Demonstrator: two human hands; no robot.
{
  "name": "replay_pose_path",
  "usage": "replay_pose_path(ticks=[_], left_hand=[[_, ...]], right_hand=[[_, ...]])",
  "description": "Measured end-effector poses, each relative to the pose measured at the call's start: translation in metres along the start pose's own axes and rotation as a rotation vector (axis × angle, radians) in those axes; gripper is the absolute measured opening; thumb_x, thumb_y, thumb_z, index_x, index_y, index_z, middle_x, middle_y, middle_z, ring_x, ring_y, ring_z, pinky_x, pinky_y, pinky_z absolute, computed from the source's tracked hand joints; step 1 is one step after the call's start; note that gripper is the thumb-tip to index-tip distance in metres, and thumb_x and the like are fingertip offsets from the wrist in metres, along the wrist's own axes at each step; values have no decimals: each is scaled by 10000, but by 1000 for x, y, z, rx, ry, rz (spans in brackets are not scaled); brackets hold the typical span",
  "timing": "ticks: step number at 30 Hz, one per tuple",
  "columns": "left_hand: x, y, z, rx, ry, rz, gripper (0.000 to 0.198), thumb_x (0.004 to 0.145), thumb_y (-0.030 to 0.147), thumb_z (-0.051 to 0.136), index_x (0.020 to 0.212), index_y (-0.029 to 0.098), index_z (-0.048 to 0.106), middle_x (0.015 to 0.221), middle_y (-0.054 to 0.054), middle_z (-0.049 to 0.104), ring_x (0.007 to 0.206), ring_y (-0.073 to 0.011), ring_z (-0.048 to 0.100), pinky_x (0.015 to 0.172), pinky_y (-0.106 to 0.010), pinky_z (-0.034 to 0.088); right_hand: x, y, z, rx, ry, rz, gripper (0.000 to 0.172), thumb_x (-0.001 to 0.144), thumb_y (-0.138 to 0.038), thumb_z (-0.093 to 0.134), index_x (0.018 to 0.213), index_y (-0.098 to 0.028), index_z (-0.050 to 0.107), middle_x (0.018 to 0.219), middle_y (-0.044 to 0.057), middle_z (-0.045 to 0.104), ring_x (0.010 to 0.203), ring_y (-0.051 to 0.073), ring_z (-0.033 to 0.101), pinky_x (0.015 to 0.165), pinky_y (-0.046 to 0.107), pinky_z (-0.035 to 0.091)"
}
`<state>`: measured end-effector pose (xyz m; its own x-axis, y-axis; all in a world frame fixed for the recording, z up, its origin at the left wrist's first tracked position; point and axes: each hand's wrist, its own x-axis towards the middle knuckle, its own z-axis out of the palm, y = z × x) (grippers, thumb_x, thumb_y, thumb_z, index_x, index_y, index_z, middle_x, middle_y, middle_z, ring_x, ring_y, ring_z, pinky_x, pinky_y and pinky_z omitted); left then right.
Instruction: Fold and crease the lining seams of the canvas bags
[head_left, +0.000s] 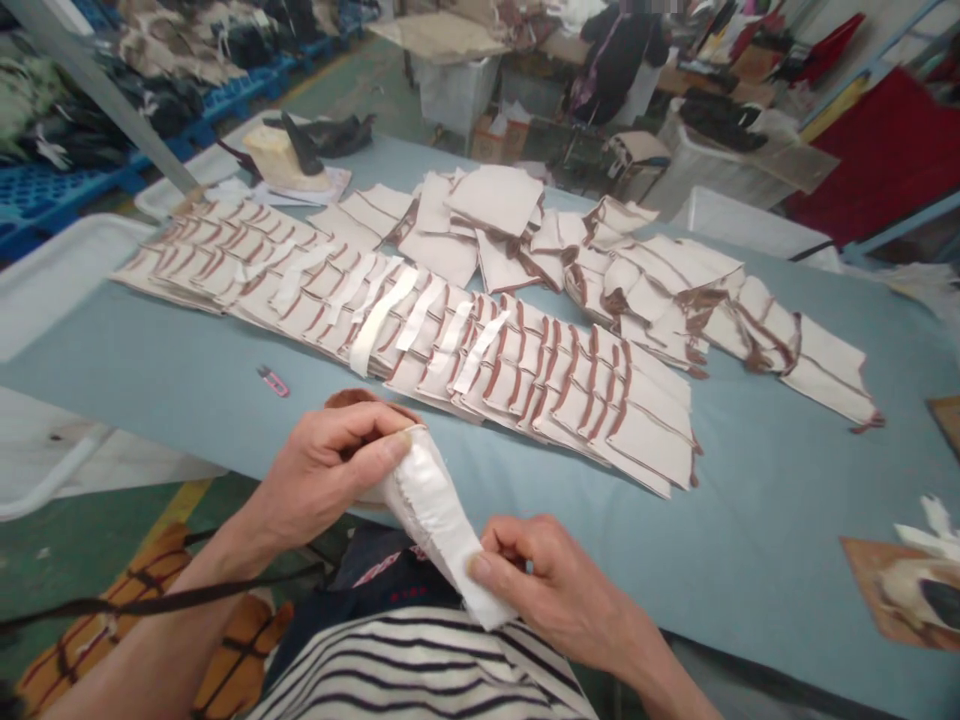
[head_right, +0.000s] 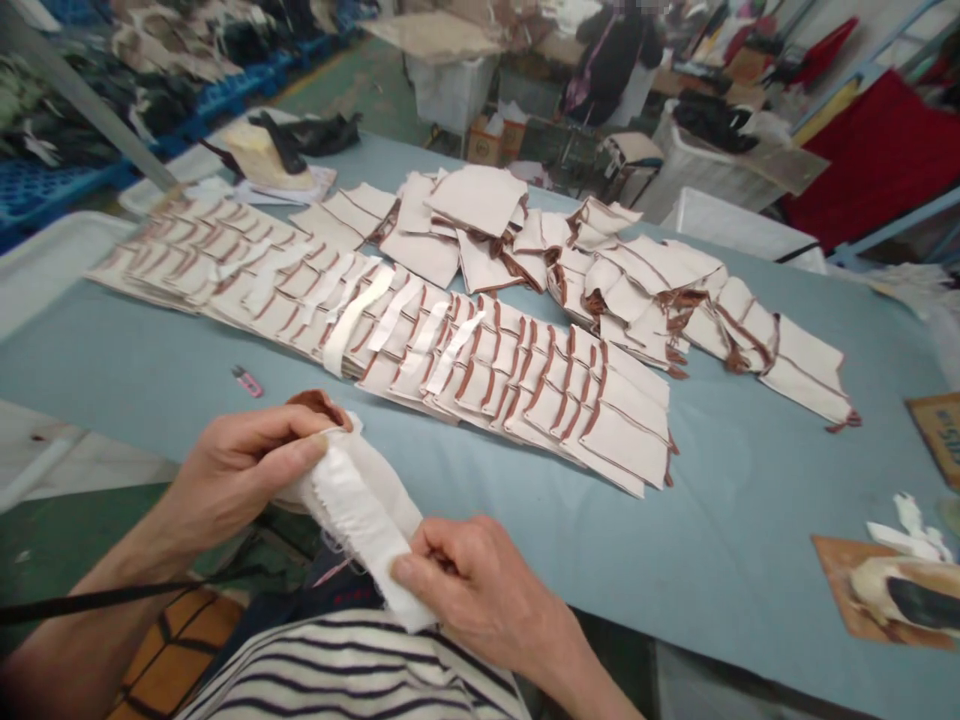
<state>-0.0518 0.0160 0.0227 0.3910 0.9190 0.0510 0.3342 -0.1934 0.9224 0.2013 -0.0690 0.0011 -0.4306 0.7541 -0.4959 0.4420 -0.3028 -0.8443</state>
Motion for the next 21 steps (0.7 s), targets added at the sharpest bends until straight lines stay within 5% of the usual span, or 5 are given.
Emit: replay_pose_path(ticks=[3, 5, 10, 15, 21], left_hand=[[2, 3, -2, 11, -26, 18, 254, 982, 267, 644, 762, 190, 746, 800, 0, 805, 710, -149, 724, 644, -194, 548], [5, 9, -2, 13, -67, 45, 248, 984, 253, 635, 771, 185, 744, 772, 5, 791, 645, -133, 687, 575, -187, 512], [12, 26, -1, 81, -210, 175, 235, 1012, 218, 614, 838, 187, 769, 711, 31, 752, 577, -110, 630, 519, -174, 464], [6, 34, -3, 159, -266, 323, 212, 1040, 148, 602, 914, 221, 757, 735, 84, 724, 588, -72, 612, 579, -170, 437], [0, 31, -5, 290, -209, 325, 208, 1041, 145, 584, 955, 235, 750, 775, 88, 762, 638, -78, 655, 633, -191, 451]], right_hand=[[-11, 10, -11, -141, -69, 53, 270, 1056, -355, 593, 838, -213, 666, 716, -37, 650, 685, 149, 579, 664, 284, 370], [-16, 10, -21, -262, 71, 4, 252, 1086, -373, 579, 934, -223, 712, 816, -3, 739, 772, 187, 662, 730, 307, 434], [5, -18, -39, -304, 541, -634, 357, 1001, -462, 779, 1242, -213, 694, 1181, 96, 823, 1069, 250, 766, 947, 372, 581], [54, -48, -46, -324, 412, -1128, 496, 993, -624, 763, 1195, -176, 698, 1008, 73, 801, 923, 211, 746, 859, 346, 561], [57, -53, -54, -495, 265, -965, 470, 979, -550, 815, 754, -199, 598, 632, -84, 485, 562, 84, 430, 574, 272, 258]])
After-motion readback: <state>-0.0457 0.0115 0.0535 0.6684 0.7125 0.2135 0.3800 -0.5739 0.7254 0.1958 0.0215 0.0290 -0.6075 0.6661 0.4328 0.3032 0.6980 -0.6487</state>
